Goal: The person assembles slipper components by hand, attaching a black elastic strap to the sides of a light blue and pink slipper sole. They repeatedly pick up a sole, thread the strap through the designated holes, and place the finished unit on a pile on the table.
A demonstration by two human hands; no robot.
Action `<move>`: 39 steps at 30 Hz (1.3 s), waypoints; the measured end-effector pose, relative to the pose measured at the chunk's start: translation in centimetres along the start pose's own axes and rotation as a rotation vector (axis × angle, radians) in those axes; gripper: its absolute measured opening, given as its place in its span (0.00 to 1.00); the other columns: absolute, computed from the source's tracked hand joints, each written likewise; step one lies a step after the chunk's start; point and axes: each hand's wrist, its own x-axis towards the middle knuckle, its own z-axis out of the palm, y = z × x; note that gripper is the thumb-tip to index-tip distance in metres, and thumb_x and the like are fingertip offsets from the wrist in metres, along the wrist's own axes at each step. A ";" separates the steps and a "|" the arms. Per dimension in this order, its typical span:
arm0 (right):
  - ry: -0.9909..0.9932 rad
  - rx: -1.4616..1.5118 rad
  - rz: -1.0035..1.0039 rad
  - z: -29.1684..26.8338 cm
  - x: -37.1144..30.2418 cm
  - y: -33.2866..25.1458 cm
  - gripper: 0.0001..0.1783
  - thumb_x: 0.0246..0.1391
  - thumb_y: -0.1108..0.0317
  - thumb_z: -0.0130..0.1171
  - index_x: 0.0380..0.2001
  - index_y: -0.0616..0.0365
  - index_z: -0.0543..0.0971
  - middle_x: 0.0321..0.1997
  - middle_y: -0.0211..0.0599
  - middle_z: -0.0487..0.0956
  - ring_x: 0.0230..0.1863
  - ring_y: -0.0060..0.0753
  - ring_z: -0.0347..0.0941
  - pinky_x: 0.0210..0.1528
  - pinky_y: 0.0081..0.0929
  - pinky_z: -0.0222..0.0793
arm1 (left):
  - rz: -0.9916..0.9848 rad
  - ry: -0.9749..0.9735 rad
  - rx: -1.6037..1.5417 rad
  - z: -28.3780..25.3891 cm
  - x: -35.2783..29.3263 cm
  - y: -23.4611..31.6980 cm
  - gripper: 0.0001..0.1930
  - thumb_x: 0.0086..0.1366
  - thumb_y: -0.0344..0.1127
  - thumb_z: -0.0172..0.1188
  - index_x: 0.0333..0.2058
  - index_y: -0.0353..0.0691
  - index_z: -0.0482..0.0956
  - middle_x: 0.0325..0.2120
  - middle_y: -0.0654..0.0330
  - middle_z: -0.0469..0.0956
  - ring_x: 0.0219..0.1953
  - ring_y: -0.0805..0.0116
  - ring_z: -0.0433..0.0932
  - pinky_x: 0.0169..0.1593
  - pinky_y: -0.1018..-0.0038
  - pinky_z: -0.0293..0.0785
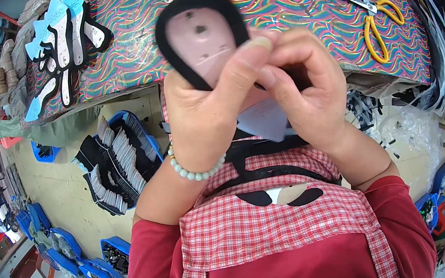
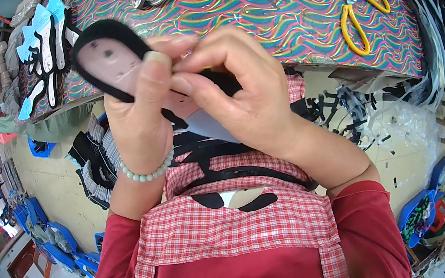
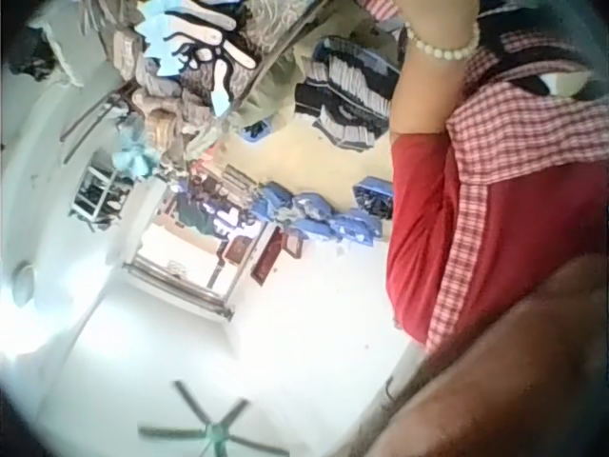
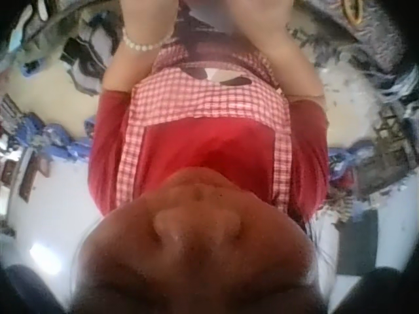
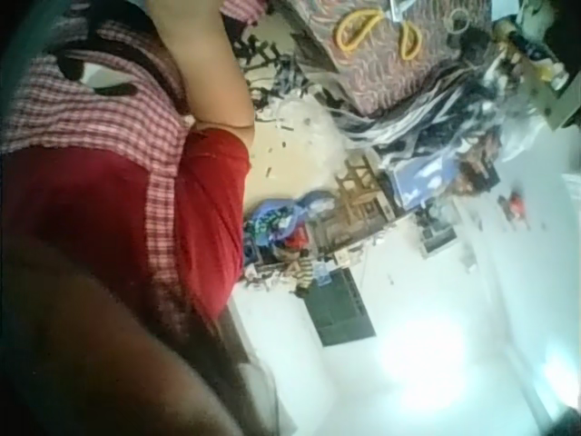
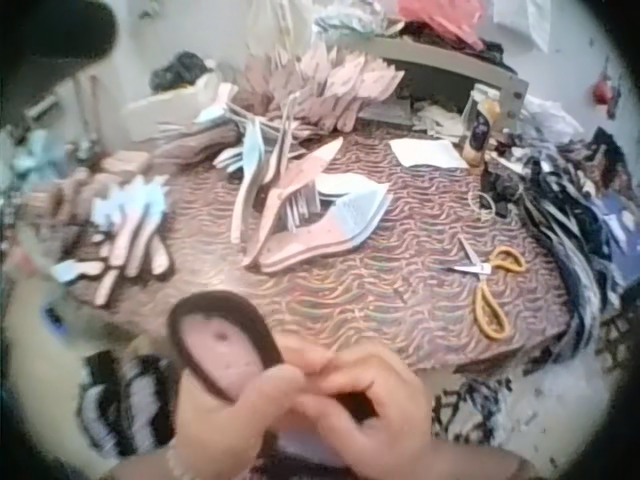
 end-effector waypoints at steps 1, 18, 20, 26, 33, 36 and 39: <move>-0.016 -0.045 -0.041 -0.3 -0.2 0.2 0.07 0.42 0.75 0.66 0.28 0.60 0.78 0.29 0.36 0.76 0.33 0.34 0.73 0.34 0.25 0.69 | 0.006 0.018 -0.044 -0.1 0.0 -0.2 0.19 0.66 0.45 0.52 0.43 0.32 0.76 0.37 0.57 0.76 0.40 0.72 0.74 0.44 0.74 0.70; -0.184 0.077 0.408 -2.4 -0.5 -1.3 0.08 0.57 0.69 0.54 0.32 0.64 0.77 0.29 0.38 0.75 0.31 0.32 0.73 0.34 0.27 0.67 | 0.003 -0.148 -0.167 -0.8 0.0 -1.7 0.17 0.70 0.42 0.45 0.39 0.31 0.72 0.40 0.45 0.76 0.49 0.55 0.75 0.53 0.61 0.69; -0.114 0.115 0.458 -2.3 -2.3 -0.2 0.12 0.62 0.68 0.47 0.37 0.65 0.78 0.31 0.37 0.77 0.32 0.28 0.73 0.36 0.26 0.67 | -0.039 0.012 -0.192 -0.8 0.1 -1.3 0.17 0.70 0.42 0.46 0.38 0.30 0.71 0.32 0.47 0.78 0.41 0.55 0.79 0.46 0.63 0.74; -0.353 0.002 0.233 -2.4 -1.4 1.3 0.12 0.55 0.63 0.55 0.27 0.63 0.77 0.23 0.45 0.75 0.29 0.45 0.74 0.32 0.36 0.68 | -0.007 0.026 0.174 0.0 -0.8 -0.3 0.08 0.63 0.27 0.54 0.33 0.26 0.78 0.30 0.54 0.79 0.34 0.66 0.79 0.41 0.72 0.74; -0.219 -0.018 0.101 -0.4 -1.0 -0.3 0.20 0.52 0.57 0.57 0.43 0.60 0.73 0.36 0.47 0.75 0.37 0.51 0.74 0.34 0.42 0.70 | 0.143 -0.319 0.041 -2.3 0.5 -0.6 0.16 0.64 0.39 0.53 0.43 0.30 0.76 0.51 0.42 0.71 0.58 0.53 0.66 0.62 0.62 0.58; -0.397 -0.226 0.221 -0.3 -3.6 0.2 0.34 0.51 0.54 0.59 0.57 0.57 0.61 0.47 0.48 0.70 0.40 0.53 0.73 0.36 0.40 0.73 | -0.049 -0.311 0.153 -4.7 1.0 -1.6 0.14 0.63 0.37 0.53 0.41 0.31 0.76 0.43 0.45 0.76 0.49 0.56 0.74 0.54 0.66 0.67; -0.680 -0.263 0.158 -2.1 -3.4 1.4 0.17 0.53 0.60 0.57 0.45 0.50 0.75 0.35 0.35 0.76 0.39 0.42 0.75 0.34 0.34 0.73 | -0.422 -0.481 0.247 -8.6 1.0 -0.6 0.17 0.60 0.41 0.57 0.38 0.30 0.76 0.29 0.51 0.80 0.34 0.62 0.78 0.42 0.67 0.71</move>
